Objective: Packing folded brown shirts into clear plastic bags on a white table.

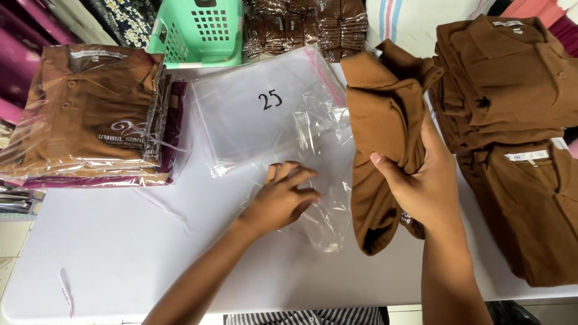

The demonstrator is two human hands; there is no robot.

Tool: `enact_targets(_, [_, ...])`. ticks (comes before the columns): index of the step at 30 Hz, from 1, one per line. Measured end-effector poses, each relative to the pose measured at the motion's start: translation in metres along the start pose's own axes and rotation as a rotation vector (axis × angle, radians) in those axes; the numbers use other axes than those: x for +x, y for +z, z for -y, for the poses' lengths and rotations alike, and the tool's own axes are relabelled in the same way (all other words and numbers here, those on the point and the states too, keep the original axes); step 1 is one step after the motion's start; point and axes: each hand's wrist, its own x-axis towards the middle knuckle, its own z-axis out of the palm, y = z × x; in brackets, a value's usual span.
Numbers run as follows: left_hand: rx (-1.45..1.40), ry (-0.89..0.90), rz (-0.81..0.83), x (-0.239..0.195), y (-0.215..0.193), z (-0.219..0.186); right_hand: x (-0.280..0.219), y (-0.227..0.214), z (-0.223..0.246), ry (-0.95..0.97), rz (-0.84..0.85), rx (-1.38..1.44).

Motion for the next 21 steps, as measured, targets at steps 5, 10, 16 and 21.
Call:
enact_targets(5, [-0.518,-0.401,-0.477,0.021,-0.031,-0.021,-0.003,-0.007,0.001,-0.011,-0.054,0.017])
enact_targets(10, [-1.264,-0.995,-1.054,0.02,-0.028,-0.024,0.001,-0.01,0.004,-0.032,-0.079,-0.004])
enact_targets(16, [-1.571,-1.301,-1.381,-0.028,0.016,-0.032,0.005,0.006,-0.002,-0.013,-0.003,-0.063])
enact_targets(21, [-1.417,-1.279,-0.776,-0.069,0.019,-0.054,0.004,0.021,-0.016,0.083,0.049,-0.063])
